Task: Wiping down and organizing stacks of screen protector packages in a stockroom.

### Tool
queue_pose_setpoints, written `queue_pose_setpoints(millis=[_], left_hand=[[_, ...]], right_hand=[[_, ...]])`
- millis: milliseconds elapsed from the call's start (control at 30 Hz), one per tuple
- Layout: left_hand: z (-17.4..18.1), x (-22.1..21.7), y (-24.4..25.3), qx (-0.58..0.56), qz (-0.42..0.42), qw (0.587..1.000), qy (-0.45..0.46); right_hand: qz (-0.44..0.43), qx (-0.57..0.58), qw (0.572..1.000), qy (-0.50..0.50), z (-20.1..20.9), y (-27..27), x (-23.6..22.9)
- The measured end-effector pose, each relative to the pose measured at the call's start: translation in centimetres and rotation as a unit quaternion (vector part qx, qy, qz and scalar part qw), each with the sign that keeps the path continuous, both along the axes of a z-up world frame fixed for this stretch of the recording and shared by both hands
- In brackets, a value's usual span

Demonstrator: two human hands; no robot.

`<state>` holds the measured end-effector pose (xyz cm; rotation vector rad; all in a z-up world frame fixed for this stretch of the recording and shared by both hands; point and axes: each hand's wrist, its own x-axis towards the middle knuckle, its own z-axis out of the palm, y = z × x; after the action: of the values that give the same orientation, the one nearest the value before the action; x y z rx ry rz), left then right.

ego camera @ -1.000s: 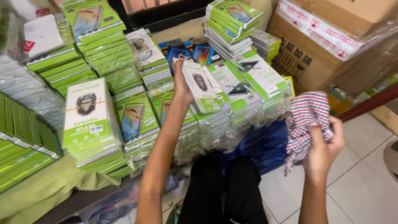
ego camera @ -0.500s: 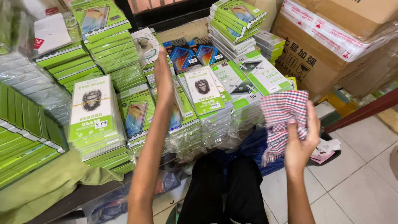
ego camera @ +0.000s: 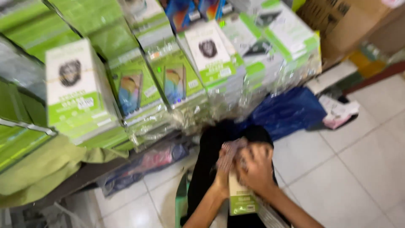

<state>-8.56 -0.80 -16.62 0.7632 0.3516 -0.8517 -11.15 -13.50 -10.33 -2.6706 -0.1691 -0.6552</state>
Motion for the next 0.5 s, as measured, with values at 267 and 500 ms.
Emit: queue_pose_setpoints(millis=[267,500], left_hand=[[-6.4,-3.5,1.5,-0.249,-0.019,0.965,0.074],[-3.7,-3.1,-0.1,-0.159,0.035,0.982,0.093]], right_hand=[[0.053,0.151,0.983,0.085,-1.3,3.7,-7.0],[-0.059,0.084,0.990,0.095,-2.1,1.7,-4.1]])
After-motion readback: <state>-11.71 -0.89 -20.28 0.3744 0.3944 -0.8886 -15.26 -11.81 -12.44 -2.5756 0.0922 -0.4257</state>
